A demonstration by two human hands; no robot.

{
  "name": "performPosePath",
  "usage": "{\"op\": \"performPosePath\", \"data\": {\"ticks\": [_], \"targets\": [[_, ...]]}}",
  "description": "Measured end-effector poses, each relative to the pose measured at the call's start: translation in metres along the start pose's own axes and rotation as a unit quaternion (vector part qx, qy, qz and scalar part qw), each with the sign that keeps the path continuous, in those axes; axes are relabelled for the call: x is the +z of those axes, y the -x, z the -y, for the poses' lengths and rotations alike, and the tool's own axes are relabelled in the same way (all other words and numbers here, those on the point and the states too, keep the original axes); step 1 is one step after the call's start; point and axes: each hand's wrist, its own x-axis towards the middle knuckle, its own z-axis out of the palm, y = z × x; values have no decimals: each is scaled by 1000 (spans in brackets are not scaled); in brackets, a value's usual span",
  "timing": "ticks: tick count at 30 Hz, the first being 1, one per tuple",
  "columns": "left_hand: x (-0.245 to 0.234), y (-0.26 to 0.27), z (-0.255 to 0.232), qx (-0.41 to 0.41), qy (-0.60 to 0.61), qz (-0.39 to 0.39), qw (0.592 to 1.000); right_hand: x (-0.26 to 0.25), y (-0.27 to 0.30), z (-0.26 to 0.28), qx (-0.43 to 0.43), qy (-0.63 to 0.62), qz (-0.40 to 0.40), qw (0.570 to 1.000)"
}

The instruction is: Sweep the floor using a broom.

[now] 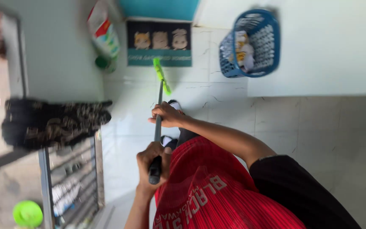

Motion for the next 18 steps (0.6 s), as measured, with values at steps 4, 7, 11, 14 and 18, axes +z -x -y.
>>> {"op": "performPosePath", "data": {"ticks": [4, 7, 11, 14, 18], "targets": [[44, 4, 31, 217, 91, -5, 972, -3, 64, -37, 3, -63, -170, 983], [68, -9, 34, 332, 183, -23, 925, 2, 123, -70, 37, -91, -260, 961], [98, -36, 19, 357, 178, -57, 915, 64, 199, -208, 204, -189, -259, 925], [120, -44, 28, 294, 172, -16, 940, 139, 271, -360, 269, -151, -232, 923], [173, -68, 29, 273, 146, 3, 951, 105, 340, -406, 486, -354, -213, 770]]}}
